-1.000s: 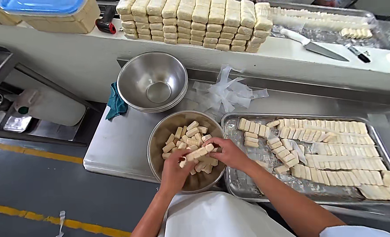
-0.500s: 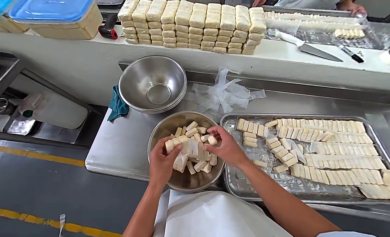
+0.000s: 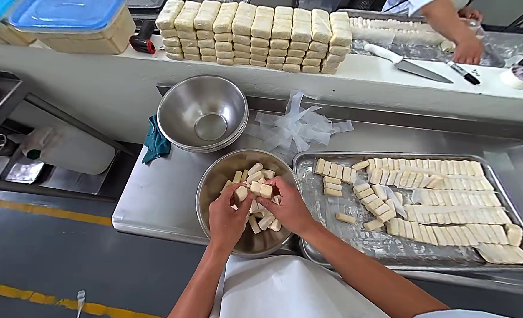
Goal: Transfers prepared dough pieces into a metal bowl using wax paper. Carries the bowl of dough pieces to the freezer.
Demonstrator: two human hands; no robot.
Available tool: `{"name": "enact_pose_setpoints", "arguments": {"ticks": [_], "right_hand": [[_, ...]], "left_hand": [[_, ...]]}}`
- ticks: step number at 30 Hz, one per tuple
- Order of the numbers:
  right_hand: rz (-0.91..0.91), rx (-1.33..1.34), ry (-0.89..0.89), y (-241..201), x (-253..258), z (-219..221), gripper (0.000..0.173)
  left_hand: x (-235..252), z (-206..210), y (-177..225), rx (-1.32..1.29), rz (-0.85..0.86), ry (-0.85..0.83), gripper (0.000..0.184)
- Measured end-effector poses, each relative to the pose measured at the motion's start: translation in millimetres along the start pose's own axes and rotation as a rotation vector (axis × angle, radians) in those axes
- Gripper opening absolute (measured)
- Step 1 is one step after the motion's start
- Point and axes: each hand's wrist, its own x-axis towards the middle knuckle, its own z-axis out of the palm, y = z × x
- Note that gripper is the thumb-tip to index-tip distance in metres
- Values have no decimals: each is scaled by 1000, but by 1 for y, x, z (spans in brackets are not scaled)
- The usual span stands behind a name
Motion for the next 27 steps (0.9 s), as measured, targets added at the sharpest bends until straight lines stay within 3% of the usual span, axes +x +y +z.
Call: {"name": "enact_pose_setpoints", "arguments": {"ticks": [9, 13, 16, 18, 22, 27], "right_hand": [[312, 527, -88, 10, 9, -25, 31], [256, 470, -243, -2, 14, -25, 37], [192, 312, -296, -7, 17, -16, 35], [121, 165, -215, -8, 15, -9, 34], [-96, -97, -34, -2, 11, 1, 33], [135, 237, -50, -4, 11, -12, 40]], "left_hand": [[15, -29, -8, -225, -158, 85, 42], [19, -30, -6, -38, -207, -209, 62], [17, -13, 4, -117, -179, -295, 40], [16, -5, 8, -92, -152, -251, 29], [13, 0, 12, 192, -14, -84, 29], [20, -12, 3, 1, -65, 10, 36]]}}
